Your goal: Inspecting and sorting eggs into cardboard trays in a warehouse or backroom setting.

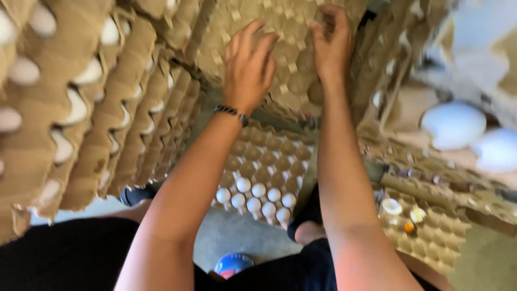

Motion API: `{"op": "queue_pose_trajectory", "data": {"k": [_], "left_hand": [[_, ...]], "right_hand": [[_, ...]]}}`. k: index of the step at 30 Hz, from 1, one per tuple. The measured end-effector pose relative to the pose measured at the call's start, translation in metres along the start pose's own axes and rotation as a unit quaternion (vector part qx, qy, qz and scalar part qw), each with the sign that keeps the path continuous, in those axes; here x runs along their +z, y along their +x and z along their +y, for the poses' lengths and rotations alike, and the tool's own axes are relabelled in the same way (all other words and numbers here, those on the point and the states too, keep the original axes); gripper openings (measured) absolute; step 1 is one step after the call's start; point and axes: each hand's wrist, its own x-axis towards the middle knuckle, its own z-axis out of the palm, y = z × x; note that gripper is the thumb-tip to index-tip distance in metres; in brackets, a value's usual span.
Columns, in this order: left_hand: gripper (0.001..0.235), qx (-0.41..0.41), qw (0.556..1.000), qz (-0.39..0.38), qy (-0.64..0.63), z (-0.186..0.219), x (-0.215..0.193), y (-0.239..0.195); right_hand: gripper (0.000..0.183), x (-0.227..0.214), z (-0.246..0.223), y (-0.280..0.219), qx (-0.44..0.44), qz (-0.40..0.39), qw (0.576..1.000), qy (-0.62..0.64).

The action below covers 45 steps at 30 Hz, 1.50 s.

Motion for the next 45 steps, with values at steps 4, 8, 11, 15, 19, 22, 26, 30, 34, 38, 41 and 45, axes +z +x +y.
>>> {"op": "queue_pose_trajectory", "data": {"k": [4,8,11,15,19,22,26,30,34,38,41,45], "left_hand": [[0.031,0.082,0.995,0.012,0.059,-0.042,0.061,0.044],[0.04,0.063,0.987,-0.045,0.144,-0.066,0.102,0.081],[0.046,0.048,0.977,-0.102,0.183,-0.074,0.123,0.097],[0.066,0.038,0.963,-0.195,0.181,-0.072,0.13,0.12],[0.074,0.081,0.95,-0.192,0.234,-0.082,0.15,0.127],[0.075,0.066,0.934,-0.25,0.245,-0.078,0.141,0.134],[0.075,0.071,0.914,-0.308,0.254,-0.081,0.15,0.133],[0.041,0.081,0.948,-0.215,0.219,-0.102,0.178,0.134],[0.025,0.075,0.942,-0.228,0.234,-0.097,0.171,0.141],[0.034,0.06,0.951,-0.198,0.228,-0.095,0.154,0.143],[0.034,0.023,0.974,-0.152,0.168,-0.09,0.136,0.136],[0.051,-0.039,0.997,-0.019,-0.059,-0.078,0.109,0.115]], "right_hand": [[0.044,0.029,-0.007,0.01,0.017,0.055,0.991,-0.119],[0.054,0.055,-0.004,0.025,0.053,0.049,0.984,-0.161],[0.06,0.062,-0.011,0.036,0.079,0.025,0.972,-0.221],[0.082,0.075,-0.003,0.048,0.099,-0.014,0.949,-0.299],[0.069,0.079,-0.003,0.05,0.076,0.017,0.956,-0.284],[0.085,0.072,-0.016,0.057,0.143,-0.009,0.938,-0.314],[0.082,0.067,-0.01,0.053,0.11,0.027,0.947,-0.299],[0.076,0.059,-0.025,0.058,0.103,0.027,0.956,-0.272],[0.066,0.058,-0.015,0.057,0.087,0.039,0.965,-0.243],[0.056,0.061,-0.015,0.057,0.079,0.068,0.966,-0.236],[0.053,0.059,-0.014,0.057,0.085,0.078,0.974,-0.197],[0.05,0.056,-0.013,0.058,0.11,0.12,0.977,-0.136]]}}
